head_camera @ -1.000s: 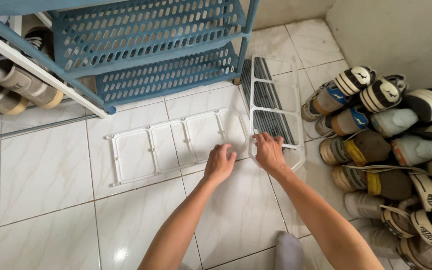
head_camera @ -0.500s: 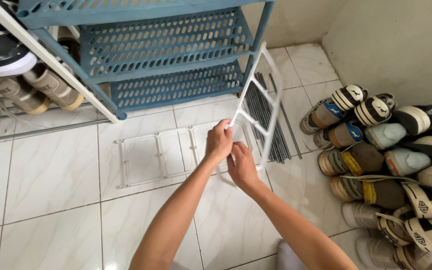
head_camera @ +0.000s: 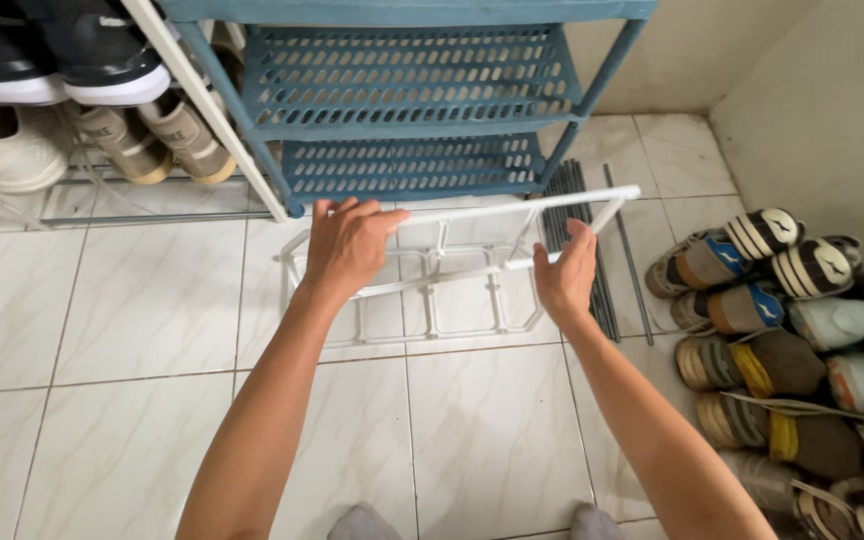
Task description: The person assembles a shoe rack by first adjusting a blue plastic shelf unit, then laying out white plastic base panels on the floor. They insert metal poles into the base panels to form the rack's frame.
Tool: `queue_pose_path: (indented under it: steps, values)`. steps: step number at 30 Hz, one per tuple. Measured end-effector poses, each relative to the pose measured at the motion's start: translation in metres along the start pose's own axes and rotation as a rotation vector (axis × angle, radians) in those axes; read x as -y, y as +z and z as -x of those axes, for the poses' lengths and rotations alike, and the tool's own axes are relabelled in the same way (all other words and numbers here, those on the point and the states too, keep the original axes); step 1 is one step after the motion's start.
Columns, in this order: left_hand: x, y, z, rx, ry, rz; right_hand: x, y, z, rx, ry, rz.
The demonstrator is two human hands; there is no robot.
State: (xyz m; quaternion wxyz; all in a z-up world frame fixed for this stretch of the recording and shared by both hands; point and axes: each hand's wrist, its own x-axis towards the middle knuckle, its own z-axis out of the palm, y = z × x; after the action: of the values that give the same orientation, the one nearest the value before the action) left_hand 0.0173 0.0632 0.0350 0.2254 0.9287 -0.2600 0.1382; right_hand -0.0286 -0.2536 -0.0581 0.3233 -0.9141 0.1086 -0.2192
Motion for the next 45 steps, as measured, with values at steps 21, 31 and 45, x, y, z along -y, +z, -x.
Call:
queue_pose_path:
  steps: [21, 31, 45]
  values:
    - [0.062, 0.006, 0.013, -0.138, -0.144, -0.06, 0.024, 0.066, -0.006, 0.089, -0.257, 0.174]
    - [0.032, 0.021, 0.037, -0.179, -0.232, -0.164, 0.051, 0.044, 0.011, 0.18, 0.123, -0.15]
    - [0.021, 0.092, 0.135, 0.216, -0.555, -0.288, -0.008, 0.076, 0.118, 0.305, 0.245, -0.064]
